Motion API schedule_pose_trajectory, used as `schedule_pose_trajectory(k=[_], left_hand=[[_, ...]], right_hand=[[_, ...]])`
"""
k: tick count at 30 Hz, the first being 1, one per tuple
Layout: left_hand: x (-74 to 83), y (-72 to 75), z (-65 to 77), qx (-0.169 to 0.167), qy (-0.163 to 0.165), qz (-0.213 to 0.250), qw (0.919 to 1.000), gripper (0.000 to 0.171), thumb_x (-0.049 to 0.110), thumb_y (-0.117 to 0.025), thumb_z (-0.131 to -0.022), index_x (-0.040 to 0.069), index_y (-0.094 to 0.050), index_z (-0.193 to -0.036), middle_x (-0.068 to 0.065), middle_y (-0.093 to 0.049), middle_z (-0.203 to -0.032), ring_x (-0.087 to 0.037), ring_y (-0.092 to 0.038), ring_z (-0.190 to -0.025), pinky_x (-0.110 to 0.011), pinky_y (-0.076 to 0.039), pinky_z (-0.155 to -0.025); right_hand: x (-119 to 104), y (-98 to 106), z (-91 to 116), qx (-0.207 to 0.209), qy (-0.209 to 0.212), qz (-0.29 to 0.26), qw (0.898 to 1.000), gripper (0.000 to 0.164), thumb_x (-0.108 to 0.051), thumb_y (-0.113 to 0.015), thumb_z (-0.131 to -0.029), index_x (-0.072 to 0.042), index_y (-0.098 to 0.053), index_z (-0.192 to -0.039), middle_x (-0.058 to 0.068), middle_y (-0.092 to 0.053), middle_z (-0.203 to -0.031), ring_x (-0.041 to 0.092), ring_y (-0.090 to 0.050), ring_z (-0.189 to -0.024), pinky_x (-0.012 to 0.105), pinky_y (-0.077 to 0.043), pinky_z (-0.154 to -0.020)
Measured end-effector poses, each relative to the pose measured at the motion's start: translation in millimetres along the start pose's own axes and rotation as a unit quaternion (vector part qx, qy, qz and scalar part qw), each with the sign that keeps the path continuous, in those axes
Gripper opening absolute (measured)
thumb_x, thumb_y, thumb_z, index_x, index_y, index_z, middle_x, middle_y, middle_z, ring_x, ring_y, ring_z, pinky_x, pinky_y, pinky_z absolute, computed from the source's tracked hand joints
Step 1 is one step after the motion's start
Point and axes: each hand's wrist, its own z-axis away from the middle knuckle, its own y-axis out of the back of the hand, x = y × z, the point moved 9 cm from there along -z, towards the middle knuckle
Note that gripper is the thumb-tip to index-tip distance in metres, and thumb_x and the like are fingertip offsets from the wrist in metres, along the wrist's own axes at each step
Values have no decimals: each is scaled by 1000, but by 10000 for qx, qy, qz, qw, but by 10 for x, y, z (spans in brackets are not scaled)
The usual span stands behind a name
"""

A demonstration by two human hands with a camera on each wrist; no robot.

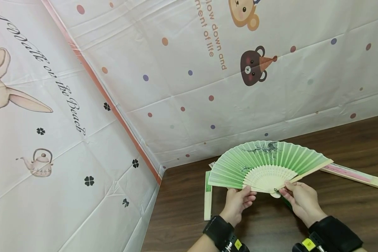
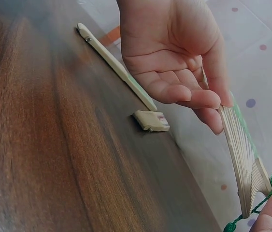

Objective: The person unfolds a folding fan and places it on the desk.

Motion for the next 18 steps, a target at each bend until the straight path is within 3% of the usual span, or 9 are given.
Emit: schedule_pose_trajectory(k=[18], left_hand=[[-34, 91, -187, 361, -88, 188, 9991, 11, 14, -63, -80, 7, -57, -87, -7, -67, -69, -5, -56, -50, -15, -42, -46]], right_hand=[[89, 18, -327, 19, 22, -388, 9992, 16, -5, -53, -85, -9, -59, -71, -2, -55, -73, 10, -58, -67, 18, -49, -67]])
